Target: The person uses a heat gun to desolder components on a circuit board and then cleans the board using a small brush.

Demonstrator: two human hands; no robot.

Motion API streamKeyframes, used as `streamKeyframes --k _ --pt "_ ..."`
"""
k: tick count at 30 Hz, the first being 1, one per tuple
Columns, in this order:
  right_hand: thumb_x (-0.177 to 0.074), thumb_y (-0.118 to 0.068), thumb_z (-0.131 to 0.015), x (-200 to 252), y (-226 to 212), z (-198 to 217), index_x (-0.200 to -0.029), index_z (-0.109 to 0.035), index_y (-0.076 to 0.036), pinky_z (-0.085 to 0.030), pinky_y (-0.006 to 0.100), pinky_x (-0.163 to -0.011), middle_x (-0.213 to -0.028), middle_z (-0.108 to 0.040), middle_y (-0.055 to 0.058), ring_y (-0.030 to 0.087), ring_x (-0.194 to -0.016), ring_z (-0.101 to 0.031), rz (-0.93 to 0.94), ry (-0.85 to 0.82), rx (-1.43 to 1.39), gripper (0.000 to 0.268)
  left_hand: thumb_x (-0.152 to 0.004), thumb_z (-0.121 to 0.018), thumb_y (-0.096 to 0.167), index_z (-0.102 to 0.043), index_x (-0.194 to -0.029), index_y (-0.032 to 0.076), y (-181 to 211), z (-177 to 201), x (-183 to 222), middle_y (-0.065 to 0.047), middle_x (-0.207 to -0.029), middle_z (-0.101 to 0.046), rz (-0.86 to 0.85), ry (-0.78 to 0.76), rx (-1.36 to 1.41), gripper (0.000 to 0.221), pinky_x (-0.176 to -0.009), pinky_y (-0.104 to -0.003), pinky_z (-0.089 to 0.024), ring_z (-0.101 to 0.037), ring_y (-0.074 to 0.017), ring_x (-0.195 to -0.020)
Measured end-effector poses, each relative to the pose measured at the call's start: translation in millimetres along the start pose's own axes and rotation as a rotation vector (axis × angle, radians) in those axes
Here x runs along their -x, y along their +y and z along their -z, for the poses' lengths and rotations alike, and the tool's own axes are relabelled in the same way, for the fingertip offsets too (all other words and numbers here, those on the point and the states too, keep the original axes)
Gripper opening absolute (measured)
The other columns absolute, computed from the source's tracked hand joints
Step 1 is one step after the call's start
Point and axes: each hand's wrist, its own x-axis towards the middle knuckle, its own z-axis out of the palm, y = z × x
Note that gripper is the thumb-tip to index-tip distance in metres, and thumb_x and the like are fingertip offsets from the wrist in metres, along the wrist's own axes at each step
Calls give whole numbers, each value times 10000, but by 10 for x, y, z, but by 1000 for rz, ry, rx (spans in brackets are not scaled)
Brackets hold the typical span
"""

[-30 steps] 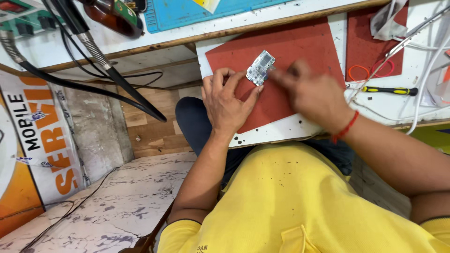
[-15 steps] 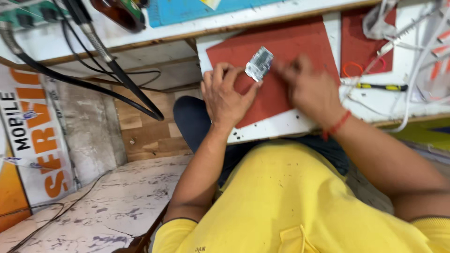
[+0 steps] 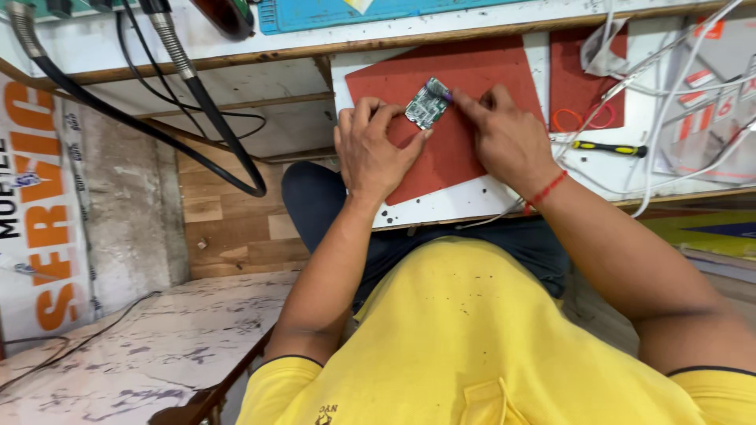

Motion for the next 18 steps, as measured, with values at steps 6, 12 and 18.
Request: streamKeyframes --k 6,12,18 --pt "-859 -29 -498 74 -22 36 -1482 -551 -266 -548 533 -657 -1095 -604 180 440 -727 -660 -23 -210 -43 669 -695 -925 431 -764 -1036 153 21 17 -2 -5 -1074 -577 -11 1 -28 469 -920 -425 -431 -519 -253 -1021" --pt "-897 -7 -434 216 -78 75 -1572 -487 -257 -541 555 -724 -1073 -614 184 458 -771 -656 -68 -221 -44 722 -677 -924 460 -777 -1050 177 57 19 -24 -12 -1057 -573 -18 45 -56 491 -898 -435 -422 -509 -256 -993" --pt "-901 -30 -463 -254 -162 -37 -1521 -512 -209 -533 560 -669 -1150 -595 208 449 -720 -650 -3 -139 -75 647 -685 -916 402 -782 -1050 174 75 11 -40 -6 -1052 -586 -8 39 -79 451 -887 -421 -425 -521 -254 -993"
